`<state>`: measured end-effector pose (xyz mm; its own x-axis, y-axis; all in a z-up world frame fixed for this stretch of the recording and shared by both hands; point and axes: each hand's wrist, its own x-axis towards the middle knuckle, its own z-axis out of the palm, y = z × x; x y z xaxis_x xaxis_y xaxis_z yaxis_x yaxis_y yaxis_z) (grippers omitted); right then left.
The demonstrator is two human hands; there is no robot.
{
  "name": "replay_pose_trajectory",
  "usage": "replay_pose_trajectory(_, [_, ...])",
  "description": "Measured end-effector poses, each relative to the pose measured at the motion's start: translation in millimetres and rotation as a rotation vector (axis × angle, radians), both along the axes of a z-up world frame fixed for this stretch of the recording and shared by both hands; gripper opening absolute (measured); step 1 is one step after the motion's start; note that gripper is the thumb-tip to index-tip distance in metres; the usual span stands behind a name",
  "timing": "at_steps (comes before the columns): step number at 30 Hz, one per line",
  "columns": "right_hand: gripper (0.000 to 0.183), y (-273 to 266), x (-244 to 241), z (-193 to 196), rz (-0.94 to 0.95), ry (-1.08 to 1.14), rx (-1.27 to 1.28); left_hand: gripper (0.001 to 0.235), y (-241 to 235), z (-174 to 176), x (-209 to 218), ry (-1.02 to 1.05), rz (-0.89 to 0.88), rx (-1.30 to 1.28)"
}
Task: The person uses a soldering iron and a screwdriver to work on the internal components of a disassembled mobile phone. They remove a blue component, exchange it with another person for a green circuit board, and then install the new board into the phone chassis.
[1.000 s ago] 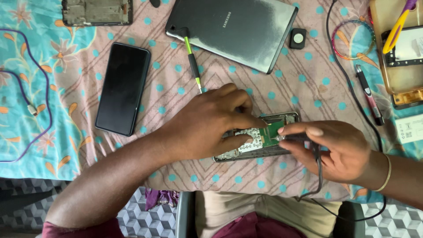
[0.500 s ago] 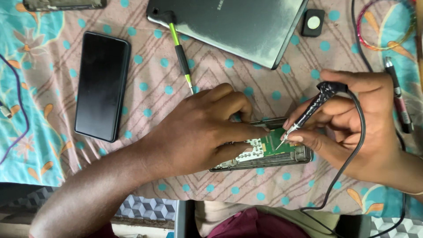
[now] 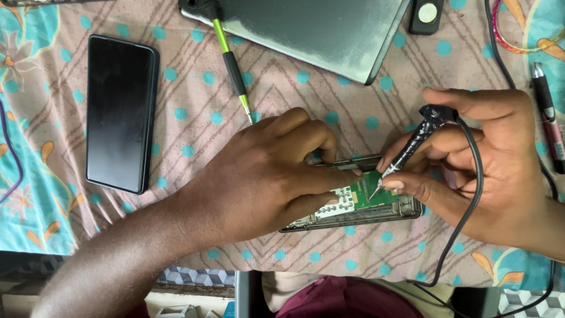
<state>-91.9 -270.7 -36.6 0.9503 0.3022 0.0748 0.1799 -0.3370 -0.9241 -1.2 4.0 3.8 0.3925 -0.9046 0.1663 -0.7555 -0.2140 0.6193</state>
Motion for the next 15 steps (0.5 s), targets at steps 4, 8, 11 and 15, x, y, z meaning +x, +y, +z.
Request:
replay_pose_trajectory(4, [0.079,0.8,0.2,1.4,0.003,0.044,0.06,0.027,-0.1,-0.3,-0.1,-0.003,0.0,0.007])
replay_pose_trajectory(8, [0.078,0.5,-0.1,3.3,0.005,0.072,0.071,0.028,-0.1,-0.2,-0.2,-0.005,-0.004,0.007])
replay_pose_trajectory(11, [0.079,0.3,1.0,3.7,0.009,0.054,0.047,0.029,-0.2,-0.1,-0.1,-0.011,-0.006,0.006])
replay_pose_trajectory(15, [0.074,0.3,2.1,2.3,0.028,0.036,0.116,0.027,-0.3,0.2,-0.3,-0.012,-0.005,0.004])
